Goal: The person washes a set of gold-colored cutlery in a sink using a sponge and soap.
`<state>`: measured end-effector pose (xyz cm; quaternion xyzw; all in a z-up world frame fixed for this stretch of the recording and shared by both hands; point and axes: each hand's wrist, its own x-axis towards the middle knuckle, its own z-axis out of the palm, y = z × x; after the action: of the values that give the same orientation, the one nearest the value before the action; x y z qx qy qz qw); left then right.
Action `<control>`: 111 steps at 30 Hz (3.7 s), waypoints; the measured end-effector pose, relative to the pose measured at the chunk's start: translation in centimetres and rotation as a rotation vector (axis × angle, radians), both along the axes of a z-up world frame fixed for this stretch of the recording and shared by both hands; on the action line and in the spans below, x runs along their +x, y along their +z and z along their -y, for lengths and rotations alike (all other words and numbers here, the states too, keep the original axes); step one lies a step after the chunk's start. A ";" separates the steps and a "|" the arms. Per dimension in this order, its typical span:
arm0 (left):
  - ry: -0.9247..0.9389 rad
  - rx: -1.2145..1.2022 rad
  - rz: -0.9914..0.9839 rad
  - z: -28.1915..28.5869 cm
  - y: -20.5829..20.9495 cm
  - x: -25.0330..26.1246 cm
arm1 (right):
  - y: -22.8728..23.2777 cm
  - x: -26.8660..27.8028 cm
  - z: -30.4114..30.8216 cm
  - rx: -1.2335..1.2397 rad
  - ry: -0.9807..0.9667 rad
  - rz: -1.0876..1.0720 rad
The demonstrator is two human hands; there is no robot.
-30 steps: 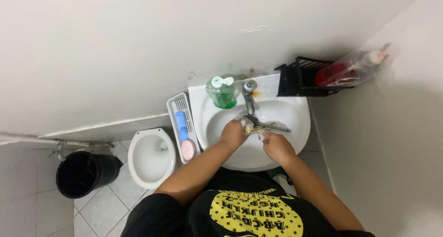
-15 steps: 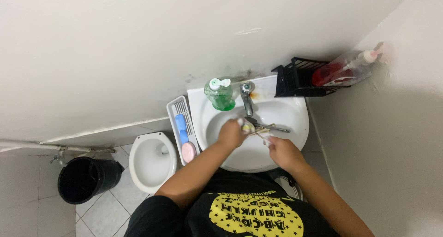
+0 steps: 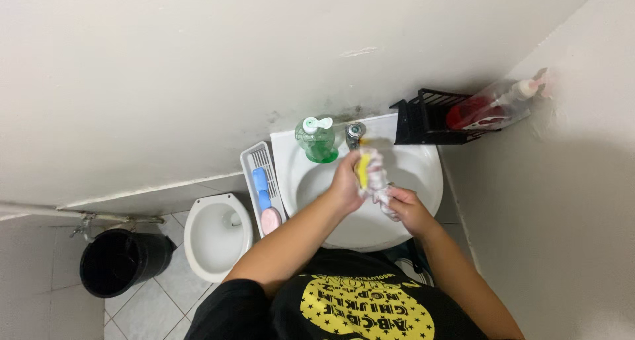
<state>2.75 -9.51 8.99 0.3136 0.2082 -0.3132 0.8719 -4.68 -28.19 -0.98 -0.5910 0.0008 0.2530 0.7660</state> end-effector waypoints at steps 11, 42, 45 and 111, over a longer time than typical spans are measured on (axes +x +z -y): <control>-0.042 0.369 0.937 -0.7 0.0 1.1 | 5.7 0.9 1.5 0.197 0.207 -0.230; 0.301 1.119 1.314 -1.2 4.5 2.0 | 10.3 -1.0 -2.0 -0.489 -0.201 0.321; 0.257 1.476 1.581 -2.3 6.4 2.5 | 12.9 -1.4 -1.5 -0.684 -0.158 0.307; -1.156 1.562 0.827 -9.8 -6.2 -4.3 | -11.1 9.3 -7.6 -1.118 0.142 -0.099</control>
<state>-1.57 0.31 2.76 0.9217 -0.1424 -0.3286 0.1492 4.63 -20.55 -12.04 -0.8929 0.1308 0.2922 0.3166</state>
